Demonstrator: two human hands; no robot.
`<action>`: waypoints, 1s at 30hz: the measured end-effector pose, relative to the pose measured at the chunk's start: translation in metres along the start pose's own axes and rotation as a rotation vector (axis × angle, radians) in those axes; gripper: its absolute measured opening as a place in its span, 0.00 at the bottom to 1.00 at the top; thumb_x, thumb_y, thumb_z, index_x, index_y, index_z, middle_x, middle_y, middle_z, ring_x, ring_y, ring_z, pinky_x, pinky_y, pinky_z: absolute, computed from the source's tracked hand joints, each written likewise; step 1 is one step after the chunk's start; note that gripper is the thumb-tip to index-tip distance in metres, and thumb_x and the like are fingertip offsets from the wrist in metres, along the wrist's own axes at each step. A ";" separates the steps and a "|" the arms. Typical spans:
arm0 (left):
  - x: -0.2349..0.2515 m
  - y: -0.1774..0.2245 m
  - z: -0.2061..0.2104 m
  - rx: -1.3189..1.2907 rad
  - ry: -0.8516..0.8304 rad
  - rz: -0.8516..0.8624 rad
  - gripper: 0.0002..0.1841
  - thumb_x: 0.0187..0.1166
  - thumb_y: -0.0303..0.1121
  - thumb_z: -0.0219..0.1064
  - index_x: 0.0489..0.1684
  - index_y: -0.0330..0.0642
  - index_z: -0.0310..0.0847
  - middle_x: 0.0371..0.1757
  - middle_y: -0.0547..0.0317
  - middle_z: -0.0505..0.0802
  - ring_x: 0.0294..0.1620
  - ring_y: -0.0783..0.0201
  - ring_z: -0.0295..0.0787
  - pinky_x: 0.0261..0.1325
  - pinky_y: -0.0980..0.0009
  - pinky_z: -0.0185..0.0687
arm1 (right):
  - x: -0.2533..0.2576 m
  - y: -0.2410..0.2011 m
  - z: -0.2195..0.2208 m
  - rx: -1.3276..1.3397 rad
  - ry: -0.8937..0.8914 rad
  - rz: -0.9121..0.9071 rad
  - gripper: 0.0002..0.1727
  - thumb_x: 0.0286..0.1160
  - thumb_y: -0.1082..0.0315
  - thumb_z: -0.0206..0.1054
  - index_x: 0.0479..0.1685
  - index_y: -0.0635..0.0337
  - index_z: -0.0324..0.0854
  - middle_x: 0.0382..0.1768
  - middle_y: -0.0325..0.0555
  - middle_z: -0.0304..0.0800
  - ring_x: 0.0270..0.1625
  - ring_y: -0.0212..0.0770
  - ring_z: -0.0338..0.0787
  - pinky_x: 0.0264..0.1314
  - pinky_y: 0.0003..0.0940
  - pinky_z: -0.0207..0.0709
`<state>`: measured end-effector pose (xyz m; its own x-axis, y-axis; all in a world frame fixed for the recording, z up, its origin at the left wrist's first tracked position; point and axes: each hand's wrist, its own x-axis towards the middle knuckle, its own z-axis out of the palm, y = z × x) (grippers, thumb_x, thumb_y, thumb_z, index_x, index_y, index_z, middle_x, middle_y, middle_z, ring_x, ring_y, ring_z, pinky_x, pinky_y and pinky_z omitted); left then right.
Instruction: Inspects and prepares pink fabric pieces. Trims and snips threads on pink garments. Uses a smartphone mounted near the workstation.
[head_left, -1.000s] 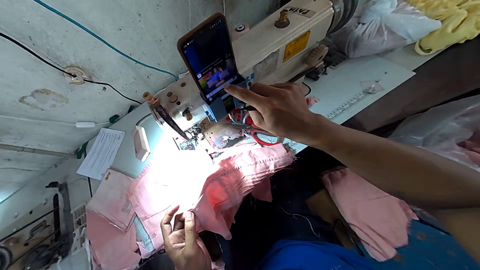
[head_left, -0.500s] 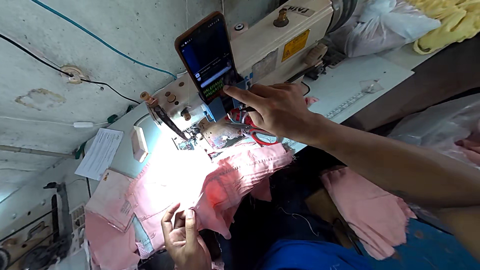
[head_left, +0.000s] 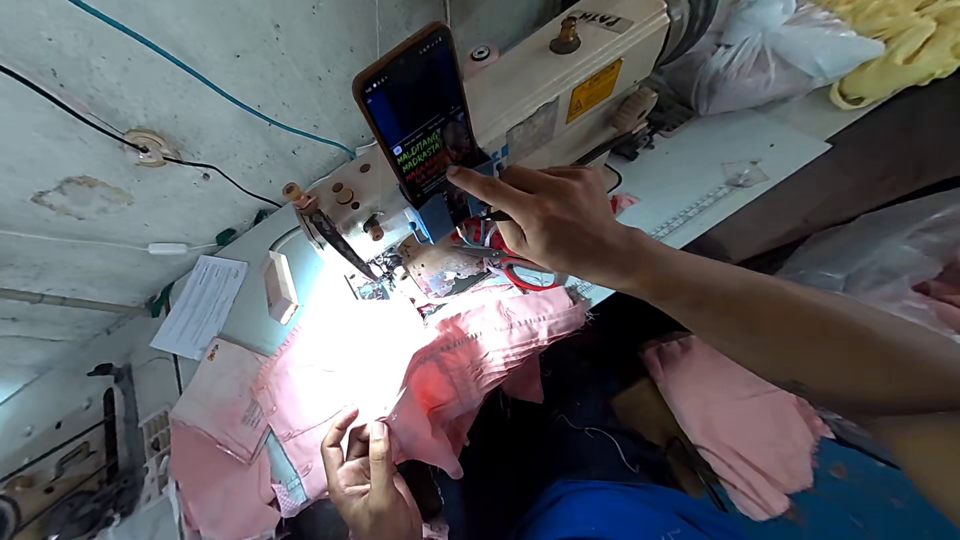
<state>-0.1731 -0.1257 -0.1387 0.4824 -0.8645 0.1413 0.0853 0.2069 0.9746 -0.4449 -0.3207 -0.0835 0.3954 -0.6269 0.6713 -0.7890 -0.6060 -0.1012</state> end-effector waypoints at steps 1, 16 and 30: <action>0.000 0.000 0.000 -0.003 0.004 0.000 0.15 0.80 0.19 0.59 0.63 0.37 0.69 0.41 0.62 0.92 0.36 0.73 0.92 0.43 0.77 0.91 | 0.002 0.000 -0.002 0.000 0.006 0.007 0.30 0.78 0.73 0.58 0.83 0.47 0.78 0.29 0.51 0.84 0.20 0.51 0.80 0.18 0.43 0.66; 0.000 0.000 -0.001 -0.005 0.002 0.013 0.15 0.79 0.19 0.58 0.62 0.38 0.69 0.40 0.63 0.92 0.36 0.73 0.92 0.43 0.77 0.91 | 0.006 0.000 -0.008 -0.015 0.017 0.010 0.30 0.78 0.73 0.57 0.82 0.48 0.78 0.29 0.52 0.85 0.21 0.52 0.82 0.18 0.44 0.67; -0.001 -0.001 -0.003 -0.017 -0.013 0.012 0.16 0.80 0.19 0.60 0.64 0.38 0.70 0.41 0.63 0.92 0.35 0.73 0.92 0.41 0.78 0.91 | 0.006 0.000 -0.008 -0.019 0.010 0.013 0.31 0.77 0.73 0.57 0.83 0.48 0.77 0.29 0.51 0.84 0.21 0.51 0.81 0.18 0.43 0.66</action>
<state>-0.1715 -0.1237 -0.1408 0.4725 -0.8675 0.1553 0.0942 0.2250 0.9698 -0.4459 -0.3205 -0.0735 0.3807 -0.6297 0.6772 -0.8026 -0.5887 -0.0961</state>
